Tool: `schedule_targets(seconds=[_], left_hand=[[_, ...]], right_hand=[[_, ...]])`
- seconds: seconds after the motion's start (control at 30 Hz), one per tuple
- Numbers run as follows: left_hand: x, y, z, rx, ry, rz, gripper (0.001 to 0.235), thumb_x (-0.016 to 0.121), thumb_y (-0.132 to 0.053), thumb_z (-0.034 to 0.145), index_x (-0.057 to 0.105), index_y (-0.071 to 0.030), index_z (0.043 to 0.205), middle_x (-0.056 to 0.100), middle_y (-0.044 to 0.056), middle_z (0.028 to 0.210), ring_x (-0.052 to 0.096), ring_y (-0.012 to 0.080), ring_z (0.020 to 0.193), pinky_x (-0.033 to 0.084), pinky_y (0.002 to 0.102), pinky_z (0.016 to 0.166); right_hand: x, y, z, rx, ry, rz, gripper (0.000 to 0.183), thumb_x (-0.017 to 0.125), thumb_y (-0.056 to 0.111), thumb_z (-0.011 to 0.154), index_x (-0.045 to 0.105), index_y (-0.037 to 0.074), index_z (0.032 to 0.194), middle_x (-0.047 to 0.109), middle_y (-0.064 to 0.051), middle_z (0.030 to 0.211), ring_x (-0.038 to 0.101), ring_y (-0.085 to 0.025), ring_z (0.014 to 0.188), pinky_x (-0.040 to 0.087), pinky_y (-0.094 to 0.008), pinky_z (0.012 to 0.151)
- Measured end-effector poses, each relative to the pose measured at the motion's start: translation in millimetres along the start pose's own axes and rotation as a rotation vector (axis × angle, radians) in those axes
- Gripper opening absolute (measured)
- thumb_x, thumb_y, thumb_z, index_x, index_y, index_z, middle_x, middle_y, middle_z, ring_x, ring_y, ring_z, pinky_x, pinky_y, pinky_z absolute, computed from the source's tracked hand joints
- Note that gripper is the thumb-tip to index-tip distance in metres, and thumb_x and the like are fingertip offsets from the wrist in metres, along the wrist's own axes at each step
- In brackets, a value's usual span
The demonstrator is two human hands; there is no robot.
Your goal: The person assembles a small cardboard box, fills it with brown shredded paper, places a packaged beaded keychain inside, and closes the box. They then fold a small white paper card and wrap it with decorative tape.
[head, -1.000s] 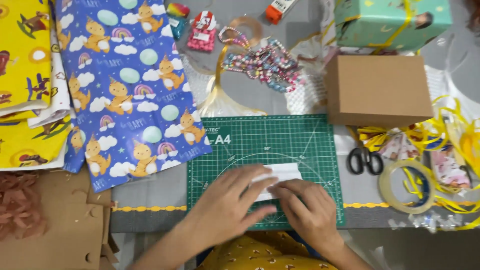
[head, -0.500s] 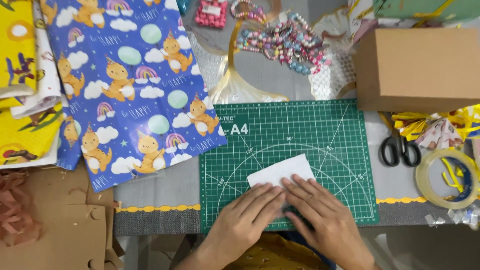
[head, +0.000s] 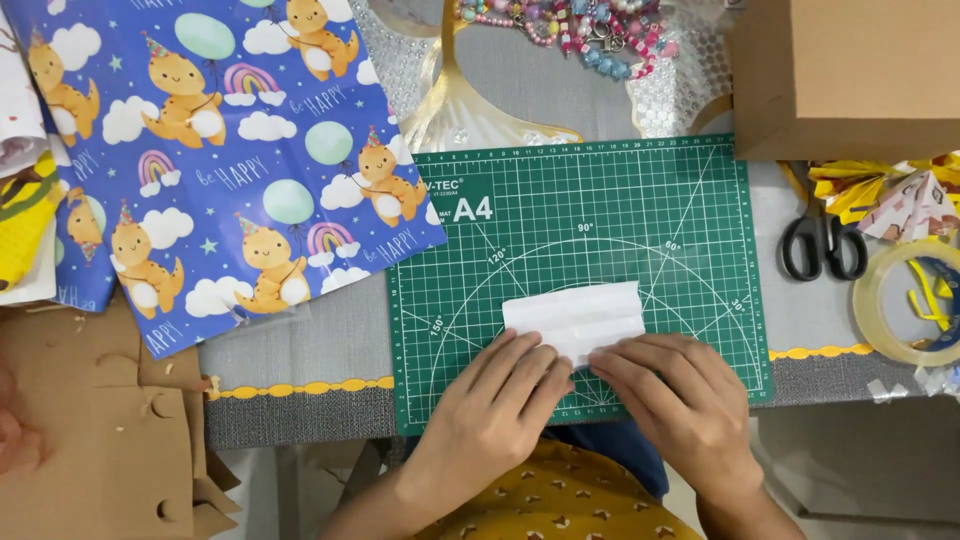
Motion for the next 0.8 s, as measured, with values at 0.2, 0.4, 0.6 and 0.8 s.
schedule_targets(seconds=[0.2,0.4,0.6,0.8], left_hand=[[-7,-2,-8,0.037,0.001,0.007,0.019,0.076,-0.005,0.100,0.070,-0.003,0.117,0.069,0.020,0.120,0.068,0.0354,0.120,0.057,0.047,0.108],[-7,-1,-21,0.028,0.059,-0.064,0.021,0.070,-0.008,0.104,0.069,0.004,0.121,0.062,0.024,0.140,0.059,0.0406,0.133,0.052,0.050,0.115],[-1,-5,-19,-0.047,-0.003,-0.019,0.018,0.080,-0.013,0.099,0.072,-0.003,0.113,0.067,0.019,0.131,0.064,0.0381,0.126,0.056,0.049,0.109],[0,0,-16,-0.123,-0.056,-0.136,0.008,0.068,-0.003,0.101,0.070,-0.003,0.109,0.069,0.013,0.111,0.067,0.0275,0.102,0.057,0.041,0.092]], right_hand=[[-4,9,3,-0.035,0.044,0.109,0.023,0.080,0.012,0.089,0.076,0.004,0.110,0.075,-0.011,0.113,0.074,-0.022,0.107,0.061,-0.040,0.101],[3,6,-19,-0.006,0.164,0.154,0.031,0.075,0.010,0.090,0.069,0.005,0.120,0.071,-0.011,0.123,0.066,-0.029,0.124,0.057,-0.047,0.111],[6,8,-15,0.020,0.115,0.014,0.026,0.074,0.012,0.095,0.072,0.013,0.122,0.071,-0.005,0.117,0.069,-0.023,0.111,0.059,-0.039,0.099],[17,3,-27,0.057,0.133,0.014,0.026,0.079,0.017,0.093,0.072,0.015,0.118,0.068,-0.002,0.113,0.065,-0.021,0.101,0.058,-0.038,0.089]])
Point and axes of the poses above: each hand's wrist, its own z-axis towards the middle knuckle, its own x-axis out of the palm, y = z × x, the point moved 7 cm from there along z, towards the middle knuckle
